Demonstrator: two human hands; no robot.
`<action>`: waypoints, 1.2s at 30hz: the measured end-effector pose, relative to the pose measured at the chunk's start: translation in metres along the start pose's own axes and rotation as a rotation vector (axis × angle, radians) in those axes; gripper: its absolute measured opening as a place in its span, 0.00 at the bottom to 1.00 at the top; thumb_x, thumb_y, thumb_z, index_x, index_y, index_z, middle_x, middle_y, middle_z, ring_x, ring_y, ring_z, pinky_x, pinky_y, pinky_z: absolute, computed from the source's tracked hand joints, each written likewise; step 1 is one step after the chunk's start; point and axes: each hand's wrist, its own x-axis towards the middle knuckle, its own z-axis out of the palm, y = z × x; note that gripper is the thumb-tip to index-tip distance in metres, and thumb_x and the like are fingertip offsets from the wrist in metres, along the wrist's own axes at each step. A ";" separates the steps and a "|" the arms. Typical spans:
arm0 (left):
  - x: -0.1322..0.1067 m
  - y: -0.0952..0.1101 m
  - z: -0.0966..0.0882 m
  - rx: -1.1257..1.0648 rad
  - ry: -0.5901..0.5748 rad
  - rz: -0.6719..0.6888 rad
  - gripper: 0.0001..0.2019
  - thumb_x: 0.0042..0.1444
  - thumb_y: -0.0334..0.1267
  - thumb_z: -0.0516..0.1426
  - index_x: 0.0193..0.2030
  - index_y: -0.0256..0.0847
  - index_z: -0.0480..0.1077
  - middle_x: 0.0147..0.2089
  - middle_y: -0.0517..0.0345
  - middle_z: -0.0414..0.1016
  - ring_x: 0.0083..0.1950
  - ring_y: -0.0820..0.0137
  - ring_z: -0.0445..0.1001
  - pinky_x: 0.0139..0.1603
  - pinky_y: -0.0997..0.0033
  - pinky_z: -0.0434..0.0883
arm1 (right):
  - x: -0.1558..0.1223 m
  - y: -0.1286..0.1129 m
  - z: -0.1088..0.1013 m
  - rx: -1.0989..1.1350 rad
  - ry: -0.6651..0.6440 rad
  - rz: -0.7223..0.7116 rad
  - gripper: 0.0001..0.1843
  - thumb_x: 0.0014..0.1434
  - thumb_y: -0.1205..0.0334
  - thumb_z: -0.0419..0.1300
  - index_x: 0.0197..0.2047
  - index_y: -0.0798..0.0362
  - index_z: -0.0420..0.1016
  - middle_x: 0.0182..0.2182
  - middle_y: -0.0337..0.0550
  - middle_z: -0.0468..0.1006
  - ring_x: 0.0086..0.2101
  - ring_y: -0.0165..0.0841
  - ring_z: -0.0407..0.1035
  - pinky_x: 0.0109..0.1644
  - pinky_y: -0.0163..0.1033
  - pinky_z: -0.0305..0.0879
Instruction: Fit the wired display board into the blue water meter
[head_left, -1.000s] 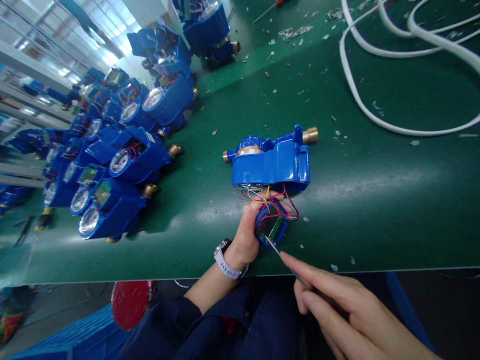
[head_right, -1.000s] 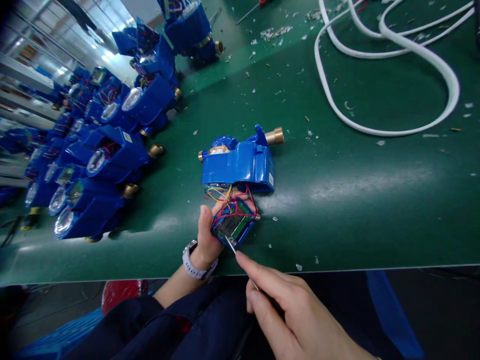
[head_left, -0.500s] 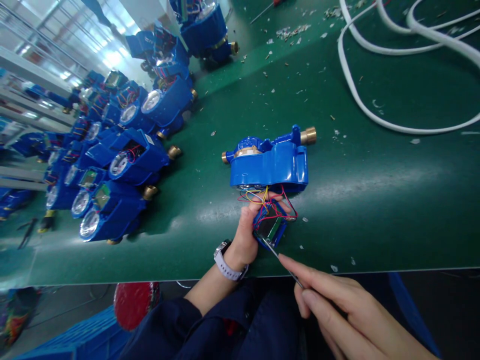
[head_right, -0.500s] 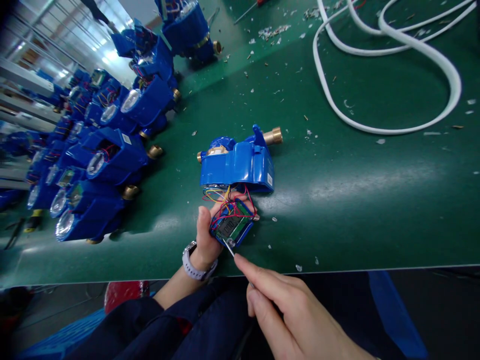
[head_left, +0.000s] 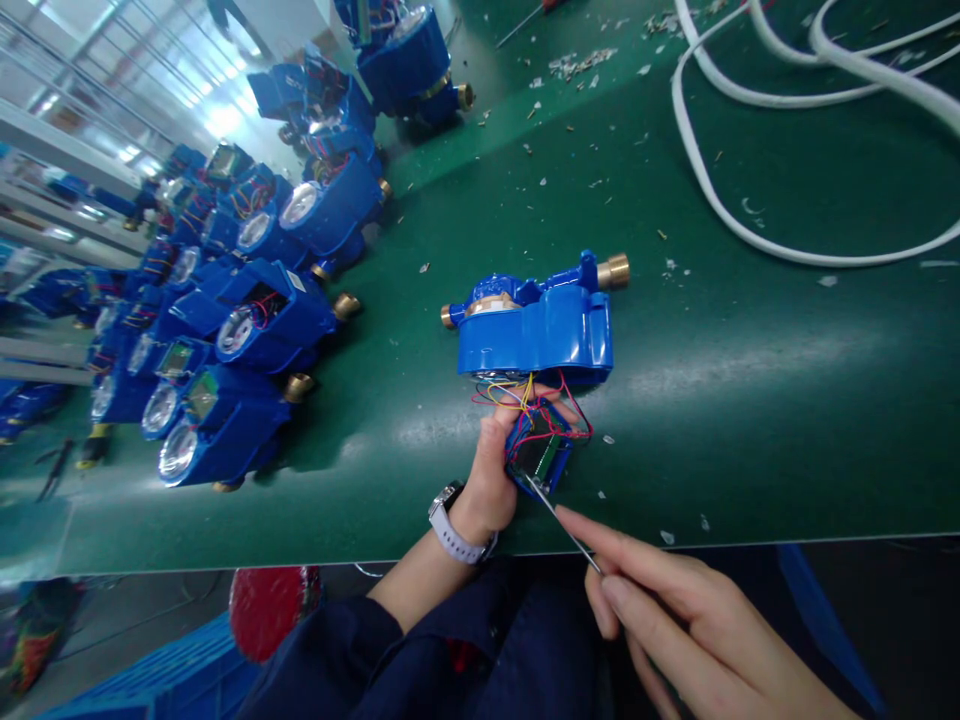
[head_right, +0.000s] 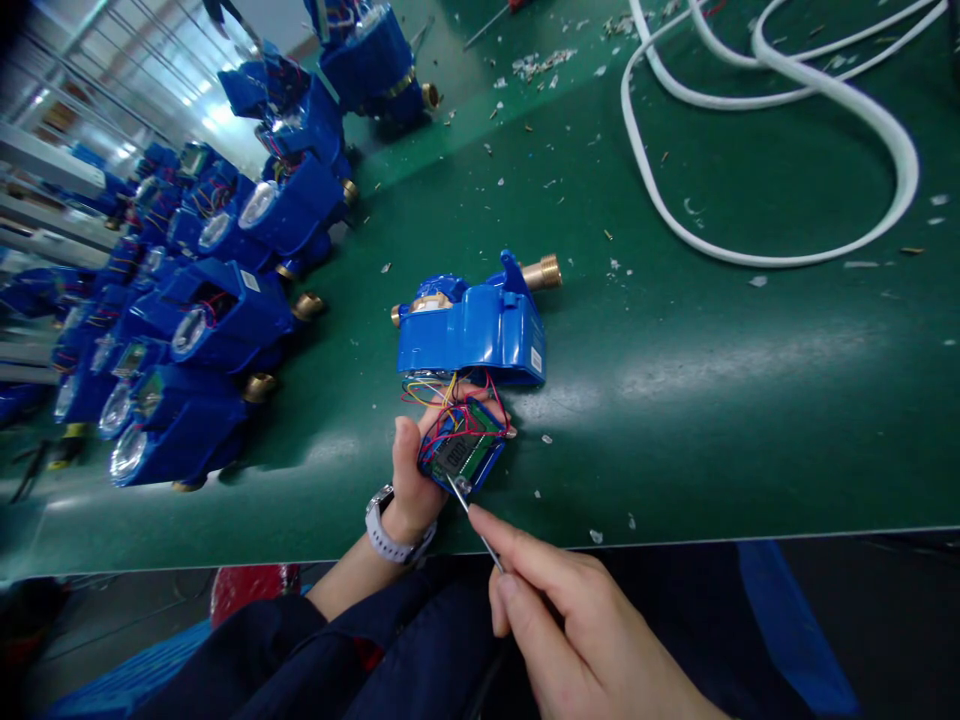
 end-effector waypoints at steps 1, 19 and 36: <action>0.000 0.000 0.000 0.010 0.005 0.004 0.31 0.60 0.63 0.40 0.50 0.39 0.68 0.40 0.49 0.77 0.42 0.59 0.76 0.49 0.57 0.70 | 0.000 0.000 0.001 0.015 -0.001 0.005 0.22 0.65 0.56 0.49 0.59 0.51 0.71 0.26 0.41 0.74 0.28 0.31 0.70 0.38 0.35 0.71; -0.003 -0.001 0.004 -0.069 0.029 0.003 0.29 0.61 0.61 0.42 0.50 0.40 0.69 0.41 0.51 0.76 0.43 0.60 0.75 0.50 0.57 0.69 | 0.002 0.002 0.012 0.304 -0.075 0.251 0.25 0.65 0.53 0.50 0.62 0.51 0.67 0.25 0.36 0.63 0.17 0.22 0.53 0.16 0.28 0.49; 0.001 0.000 0.003 -0.140 0.012 -0.027 0.29 0.62 0.59 0.42 0.47 0.37 0.70 0.39 0.48 0.78 0.44 0.57 0.77 0.51 0.54 0.70 | 0.013 -0.005 0.006 -0.028 -0.076 -0.069 0.24 0.65 0.61 0.46 0.60 0.59 0.68 0.23 0.36 0.64 0.21 0.25 0.58 0.25 0.30 0.60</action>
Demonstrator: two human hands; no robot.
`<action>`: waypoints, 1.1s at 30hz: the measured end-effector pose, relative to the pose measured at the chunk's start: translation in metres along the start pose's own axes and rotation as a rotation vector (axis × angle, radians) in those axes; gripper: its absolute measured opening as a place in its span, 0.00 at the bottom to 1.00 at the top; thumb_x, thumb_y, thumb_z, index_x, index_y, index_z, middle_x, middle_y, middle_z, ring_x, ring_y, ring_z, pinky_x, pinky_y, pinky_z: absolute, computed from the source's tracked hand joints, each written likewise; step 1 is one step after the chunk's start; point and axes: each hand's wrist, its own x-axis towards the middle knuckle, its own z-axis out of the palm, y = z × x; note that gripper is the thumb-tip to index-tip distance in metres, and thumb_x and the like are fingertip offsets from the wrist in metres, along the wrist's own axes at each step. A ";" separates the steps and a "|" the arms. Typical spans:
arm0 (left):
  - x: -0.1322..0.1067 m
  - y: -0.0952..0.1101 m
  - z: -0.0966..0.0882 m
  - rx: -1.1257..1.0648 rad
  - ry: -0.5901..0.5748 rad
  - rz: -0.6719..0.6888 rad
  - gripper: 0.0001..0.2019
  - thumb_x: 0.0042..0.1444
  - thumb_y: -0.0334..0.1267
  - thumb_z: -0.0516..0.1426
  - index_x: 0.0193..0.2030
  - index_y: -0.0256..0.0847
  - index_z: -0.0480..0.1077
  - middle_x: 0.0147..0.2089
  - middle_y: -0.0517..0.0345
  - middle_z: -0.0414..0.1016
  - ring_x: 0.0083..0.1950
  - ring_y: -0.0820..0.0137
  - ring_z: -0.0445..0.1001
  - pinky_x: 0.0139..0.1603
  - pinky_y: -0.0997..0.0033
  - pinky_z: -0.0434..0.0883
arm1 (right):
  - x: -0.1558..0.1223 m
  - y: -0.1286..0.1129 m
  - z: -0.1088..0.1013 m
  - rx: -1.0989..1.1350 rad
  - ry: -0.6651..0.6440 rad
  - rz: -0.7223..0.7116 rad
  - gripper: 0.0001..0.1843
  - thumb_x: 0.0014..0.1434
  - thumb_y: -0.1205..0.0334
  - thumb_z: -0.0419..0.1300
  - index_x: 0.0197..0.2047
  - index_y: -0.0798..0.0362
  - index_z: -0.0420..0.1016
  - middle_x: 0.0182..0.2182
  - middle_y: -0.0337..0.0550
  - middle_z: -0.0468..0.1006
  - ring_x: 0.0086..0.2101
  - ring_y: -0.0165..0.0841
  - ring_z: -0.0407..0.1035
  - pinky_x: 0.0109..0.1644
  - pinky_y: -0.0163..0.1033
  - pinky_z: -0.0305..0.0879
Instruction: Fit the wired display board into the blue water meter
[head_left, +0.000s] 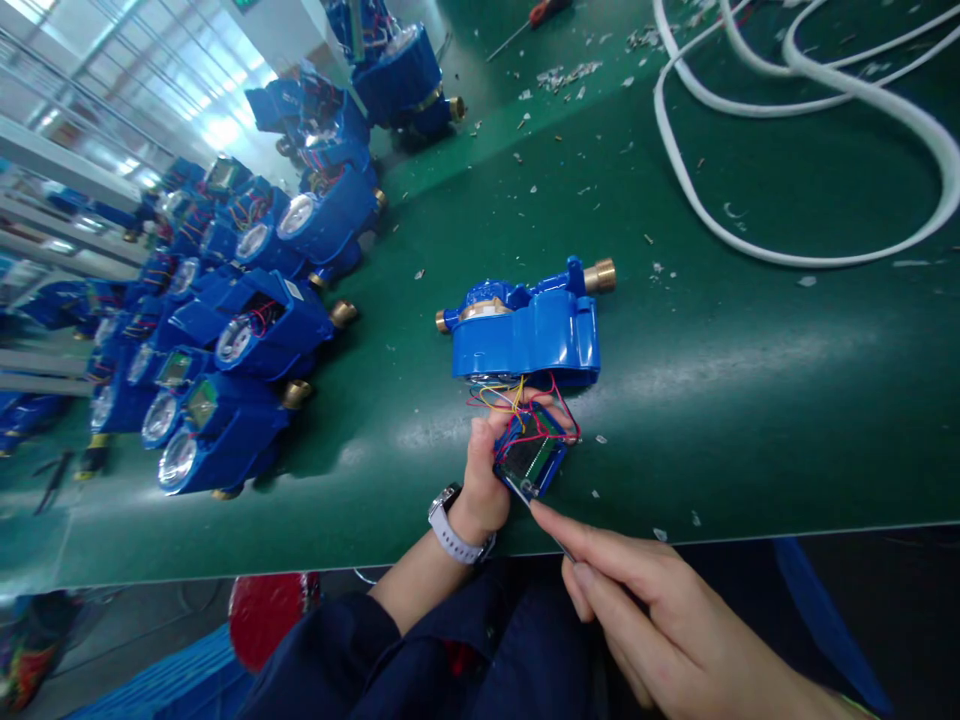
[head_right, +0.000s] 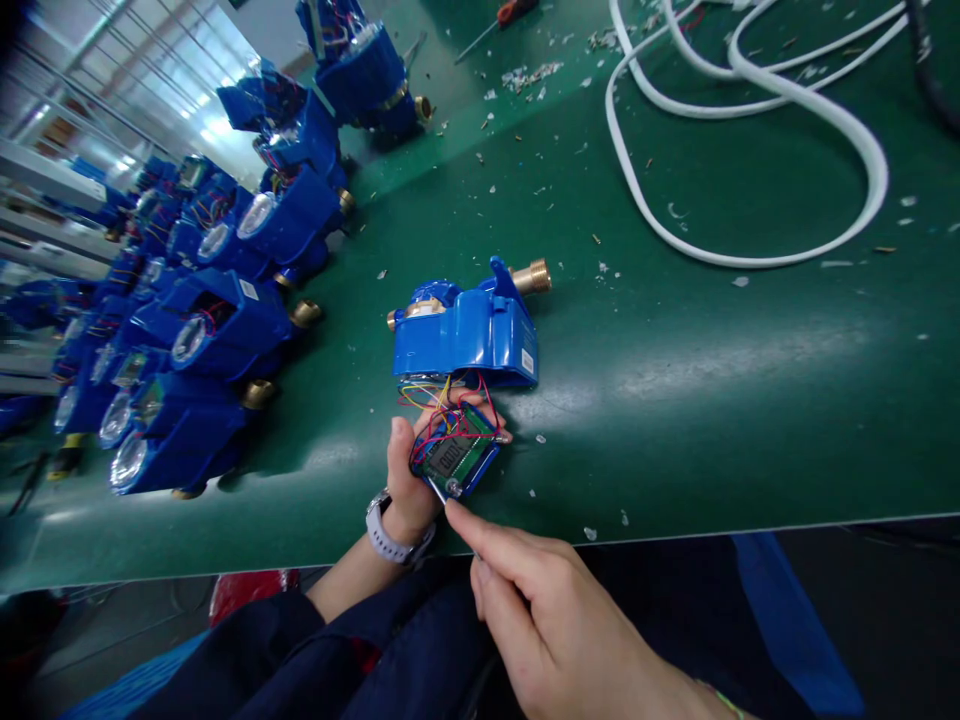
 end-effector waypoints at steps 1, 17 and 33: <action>0.000 0.000 0.000 -0.008 -0.008 -0.009 0.29 0.62 0.59 0.42 0.47 0.37 0.70 0.39 0.48 0.78 0.44 0.57 0.77 0.51 0.54 0.70 | -0.001 -0.001 -0.001 -0.013 -0.006 -0.022 0.24 0.64 0.61 0.47 0.60 0.58 0.69 0.23 0.37 0.65 0.22 0.26 0.60 0.27 0.30 0.62; 0.000 0.002 0.001 0.031 0.034 -0.065 0.30 0.58 0.63 0.44 0.47 0.37 0.69 0.40 0.47 0.77 0.47 0.55 0.75 0.52 0.52 0.69 | -0.006 0.000 -0.001 0.270 -0.053 0.273 0.24 0.66 0.55 0.47 0.63 0.50 0.66 0.26 0.36 0.64 0.16 0.22 0.54 0.17 0.28 0.52; 0.001 0.011 0.007 -0.040 0.023 -0.160 0.31 0.55 0.65 0.49 0.45 0.36 0.71 0.42 0.46 0.77 0.41 0.59 0.76 0.50 0.55 0.70 | -0.024 0.016 -0.027 -0.039 0.041 -0.008 0.20 0.62 0.58 0.54 0.58 0.45 0.70 0.41 0.44 0.77 0.44 0.35 0.73 0.52 0.39 0.69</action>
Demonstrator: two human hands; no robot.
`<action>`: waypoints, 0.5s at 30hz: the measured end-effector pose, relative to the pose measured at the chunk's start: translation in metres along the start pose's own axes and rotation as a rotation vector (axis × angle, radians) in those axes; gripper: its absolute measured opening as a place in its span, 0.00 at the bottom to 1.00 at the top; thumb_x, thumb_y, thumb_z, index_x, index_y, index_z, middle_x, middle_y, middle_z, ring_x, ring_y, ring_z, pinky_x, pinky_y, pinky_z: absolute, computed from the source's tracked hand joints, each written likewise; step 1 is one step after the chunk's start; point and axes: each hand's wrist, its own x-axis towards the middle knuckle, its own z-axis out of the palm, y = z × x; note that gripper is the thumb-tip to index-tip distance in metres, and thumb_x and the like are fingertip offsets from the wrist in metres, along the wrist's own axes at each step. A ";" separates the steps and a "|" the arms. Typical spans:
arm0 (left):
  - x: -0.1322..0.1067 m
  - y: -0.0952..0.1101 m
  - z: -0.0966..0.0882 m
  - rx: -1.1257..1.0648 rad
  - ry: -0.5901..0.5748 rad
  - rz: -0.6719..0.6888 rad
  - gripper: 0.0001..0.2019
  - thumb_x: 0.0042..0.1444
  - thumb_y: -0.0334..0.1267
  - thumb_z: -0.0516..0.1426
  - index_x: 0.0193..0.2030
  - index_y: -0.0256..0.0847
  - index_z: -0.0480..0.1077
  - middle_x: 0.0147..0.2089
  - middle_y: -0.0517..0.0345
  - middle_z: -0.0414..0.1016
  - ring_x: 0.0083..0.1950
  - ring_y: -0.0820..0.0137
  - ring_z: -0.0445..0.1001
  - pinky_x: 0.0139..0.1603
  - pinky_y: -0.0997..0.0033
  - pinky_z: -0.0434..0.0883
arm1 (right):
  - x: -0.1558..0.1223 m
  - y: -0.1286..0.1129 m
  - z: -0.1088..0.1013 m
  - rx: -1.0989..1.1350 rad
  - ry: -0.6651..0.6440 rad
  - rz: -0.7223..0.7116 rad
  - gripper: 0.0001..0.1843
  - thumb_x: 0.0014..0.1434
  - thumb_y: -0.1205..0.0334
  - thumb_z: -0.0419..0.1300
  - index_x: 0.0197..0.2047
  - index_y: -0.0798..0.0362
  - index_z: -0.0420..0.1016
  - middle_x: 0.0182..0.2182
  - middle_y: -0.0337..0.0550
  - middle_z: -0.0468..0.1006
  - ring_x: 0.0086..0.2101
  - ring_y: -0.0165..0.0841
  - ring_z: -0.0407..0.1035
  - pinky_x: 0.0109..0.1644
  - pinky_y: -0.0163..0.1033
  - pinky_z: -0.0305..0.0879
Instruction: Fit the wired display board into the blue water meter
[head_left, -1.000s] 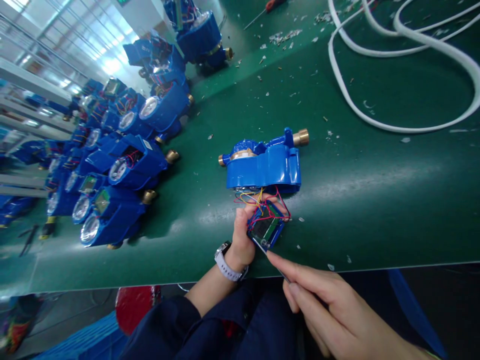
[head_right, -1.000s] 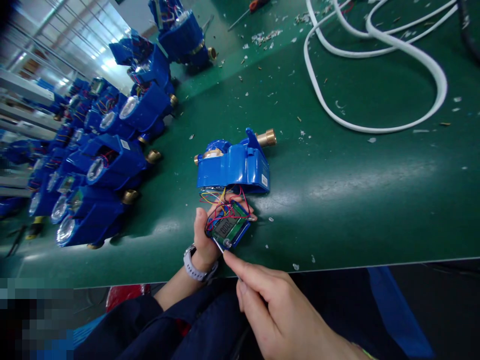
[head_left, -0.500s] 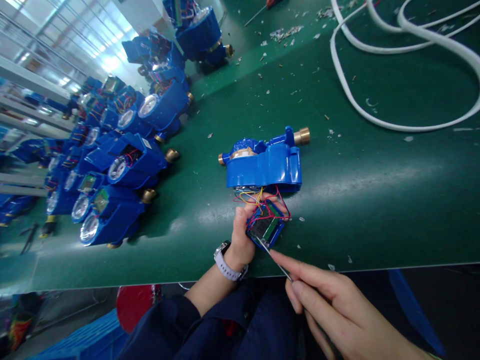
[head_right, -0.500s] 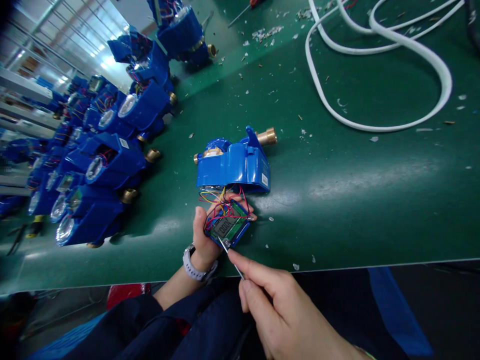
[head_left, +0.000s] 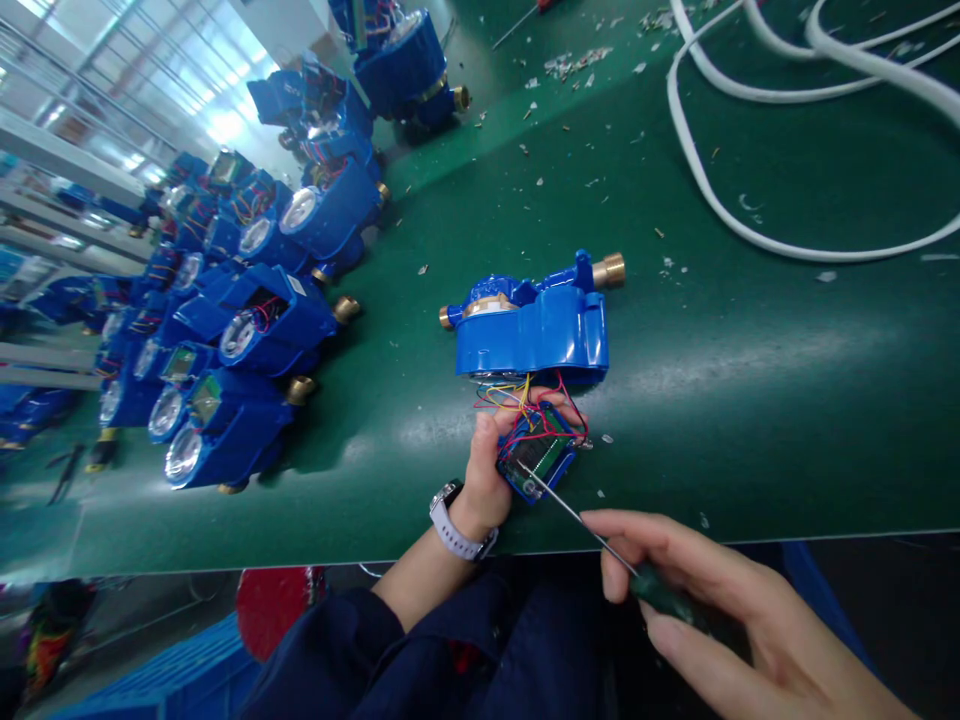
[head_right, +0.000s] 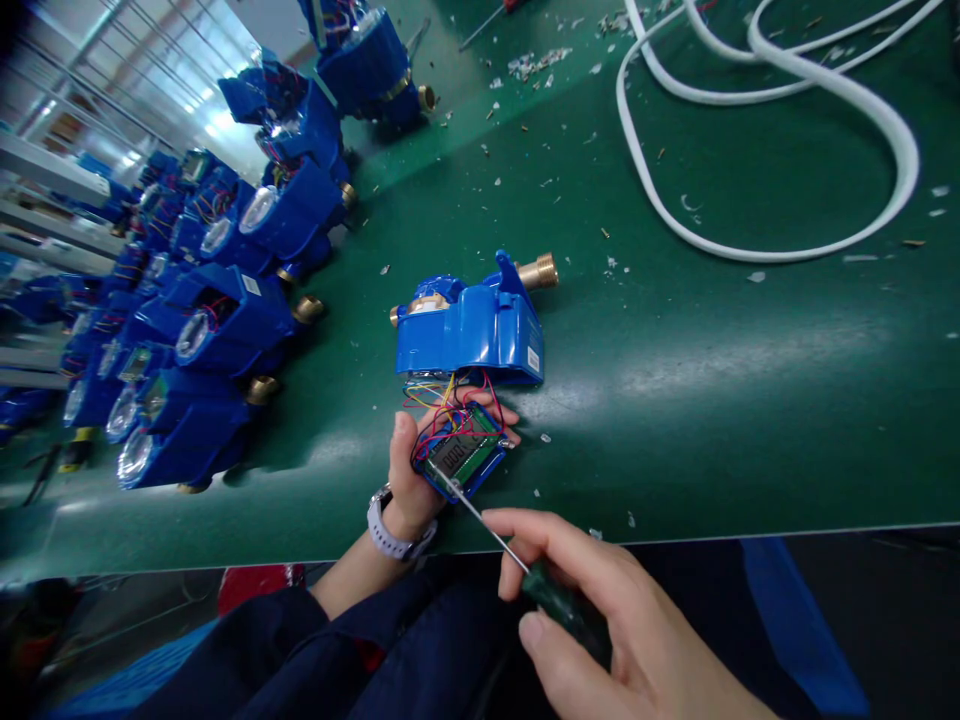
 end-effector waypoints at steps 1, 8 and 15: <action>0.000 0.000 0.000 0.004 0.002 -0.001 0.32 0.54 0.65 0.48 0.45 0.36 0.71 0.42 0.46 0.77 0.41 0.59 0.76 0.50 0.55 0.70 | -0.001 0.002 -0.003 -0.092 0.027 -0.058 0.21 0.62 0.58 0.54 0.58 0.44 0.70 0.43 0.44 0.77 0.46 0.36 0.72 0.54 0.40 0.68; 0.000 -0.003 -0.005 0.053 -0.021 0.021 0.33 0.56 0.66 0.45 0.47 0.37 0.70 0.40 0.46 0.78 0.44 0.55 0.77 0.51 0.52 0.70 | -0.007 0.011 -0.009 -0.517 0.127 -0.398 0.28 0.60 0.68 0.53 0.62 0.39 0.65 0.50 0.38 0.77 0.47 0.35 0.74 0.50 0.34 0.72; 0.000 -0.004 -0.007 0.035 -0.041 0.035 0.33 0.57 0.65 0.46 0.50 0.37 0.71 0.41 0.46 0.78 0.45 0.54 0.76 0.49 0.53 0.72 | -0.005 0.010 -0.010 -0.580 0.166 -0.522 0.31 0.57 0.72 0.55 0.63 0.44 0.65 0.50 0.39 0.76 0.45 0.35 0.75 0.49 0.32 0.72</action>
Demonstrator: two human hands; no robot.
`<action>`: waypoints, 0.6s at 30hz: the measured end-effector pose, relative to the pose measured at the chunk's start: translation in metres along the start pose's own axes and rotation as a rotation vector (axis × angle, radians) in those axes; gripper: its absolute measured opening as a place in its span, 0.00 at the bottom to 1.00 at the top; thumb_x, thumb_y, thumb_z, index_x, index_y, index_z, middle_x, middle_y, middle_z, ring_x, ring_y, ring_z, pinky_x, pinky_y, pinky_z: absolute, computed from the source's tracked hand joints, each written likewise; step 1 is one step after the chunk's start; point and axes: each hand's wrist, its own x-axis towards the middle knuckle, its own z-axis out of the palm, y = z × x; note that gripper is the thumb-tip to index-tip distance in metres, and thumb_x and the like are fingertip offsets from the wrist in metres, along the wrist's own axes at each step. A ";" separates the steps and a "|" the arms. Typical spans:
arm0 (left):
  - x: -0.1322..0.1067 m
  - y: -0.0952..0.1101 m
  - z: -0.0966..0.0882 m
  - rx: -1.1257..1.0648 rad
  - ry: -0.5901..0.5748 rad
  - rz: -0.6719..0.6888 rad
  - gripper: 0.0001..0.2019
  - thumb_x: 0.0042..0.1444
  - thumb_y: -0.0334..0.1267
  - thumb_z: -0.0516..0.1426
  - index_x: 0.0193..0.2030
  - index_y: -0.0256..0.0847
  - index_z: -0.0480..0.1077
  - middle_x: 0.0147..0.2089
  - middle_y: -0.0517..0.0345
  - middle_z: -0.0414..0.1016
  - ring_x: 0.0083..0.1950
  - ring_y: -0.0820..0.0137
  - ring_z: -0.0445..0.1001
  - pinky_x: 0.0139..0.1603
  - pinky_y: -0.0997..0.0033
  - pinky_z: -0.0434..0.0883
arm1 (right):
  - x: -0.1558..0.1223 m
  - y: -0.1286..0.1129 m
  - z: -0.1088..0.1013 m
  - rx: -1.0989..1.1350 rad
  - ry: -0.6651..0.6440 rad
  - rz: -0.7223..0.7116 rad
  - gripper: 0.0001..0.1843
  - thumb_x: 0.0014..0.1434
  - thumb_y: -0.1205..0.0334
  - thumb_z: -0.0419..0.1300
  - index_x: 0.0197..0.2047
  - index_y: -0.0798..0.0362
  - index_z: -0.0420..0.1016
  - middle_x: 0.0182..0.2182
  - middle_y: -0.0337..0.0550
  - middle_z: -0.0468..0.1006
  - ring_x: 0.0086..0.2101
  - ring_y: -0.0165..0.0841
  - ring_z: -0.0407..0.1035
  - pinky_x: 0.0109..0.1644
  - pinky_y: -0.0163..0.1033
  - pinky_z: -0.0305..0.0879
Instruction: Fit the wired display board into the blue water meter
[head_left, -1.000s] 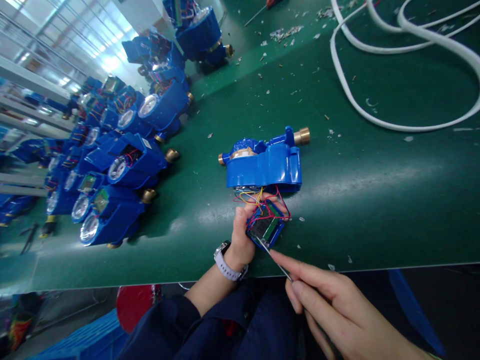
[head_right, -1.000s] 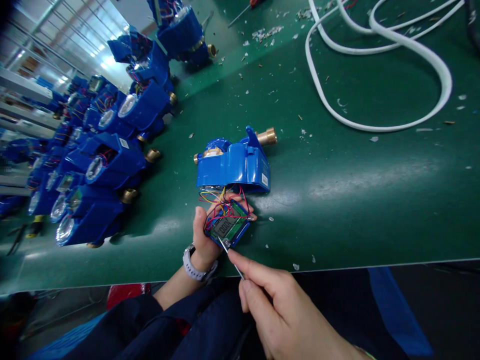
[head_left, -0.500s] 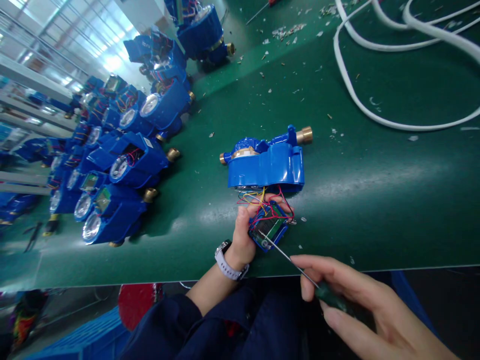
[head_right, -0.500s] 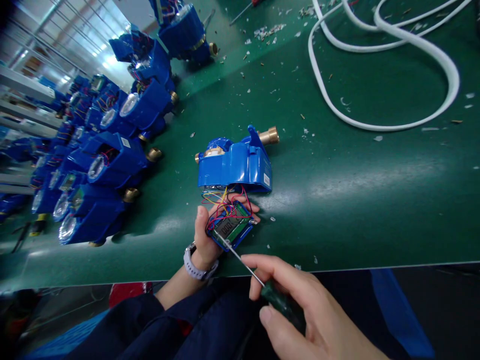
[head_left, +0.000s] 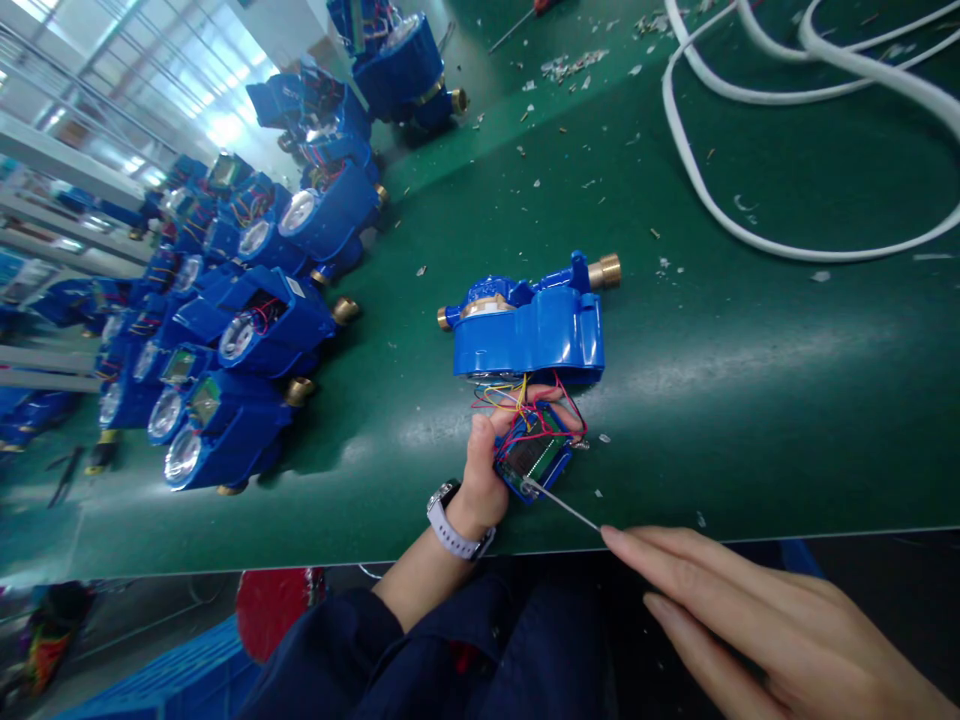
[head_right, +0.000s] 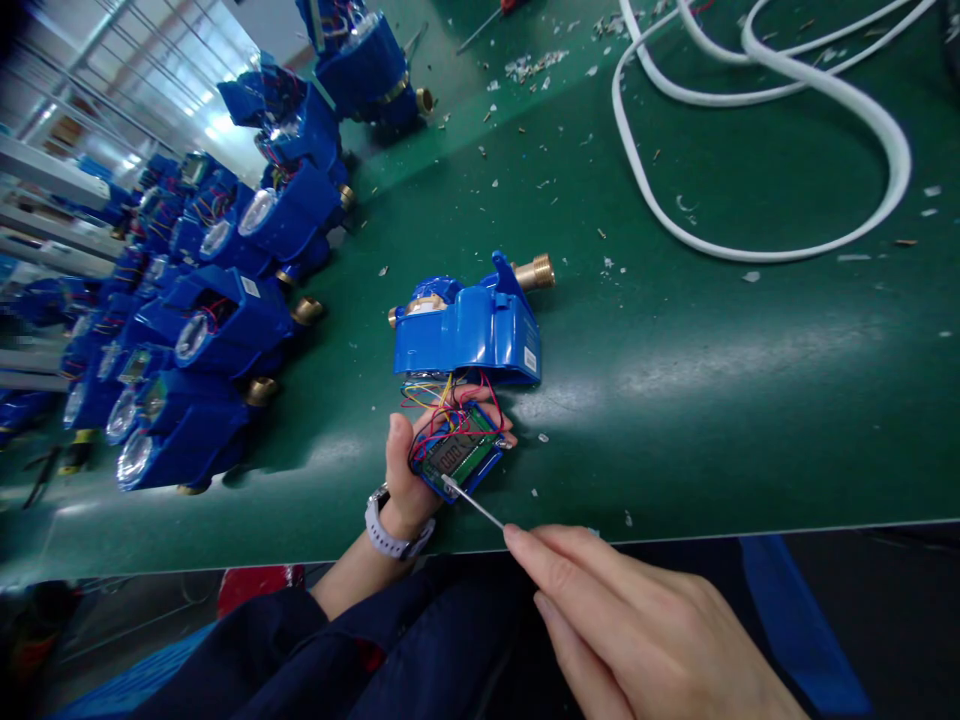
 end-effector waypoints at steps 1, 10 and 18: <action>0.000 0.000 0.000 -0.011 0.000 -0.006 0.32 0.56 0.65 0.46 0.50 0.37 0.71 0.41 0.47 0.78 0.44 0.55 0.77 0.49 0.54 0.72 | 0.001 -0.001 0.000 0.001 0.008 0.004 0.30 0.57 0.72 0.55 0.62 0.45 0.67 0.50 0.40 0.77 0.44 0.35 0.75 0.48 0.32 0.73; 0.003 0.012 0.006 -0.109 0.042 -0.126 0.33 0.56 0.65 0.45 0.44 0.34 0.72 0.38 0.45 0.77 0.38 0.56 0.78 0.46 0.52 0.72 | 0.005 -0.006 0.005 0.137 0.018 0.285 0.19 0.61 0.60 0.55 0.55 0.43 0.73 0.41 0.41 0.80 0.42 0.35 0.76 0.45 0.31 0.74; 0.003 0.014 0.002 -0.230 -0.036 -0.198 0.33 0.57 0.64 0.44 0.45 0.34 0.72 0.38 0.45 0.78 0.37 0.57 0.79 0.45 0.55 0.72 | -0.007 0.000 0.011 0.194 0.022 0.419 0.20 0.63 0.54 0.54 0.58 0.41 0.69 0.40 0.41 0.77 0.30 0.30 0.74 0.50 0.38 0.72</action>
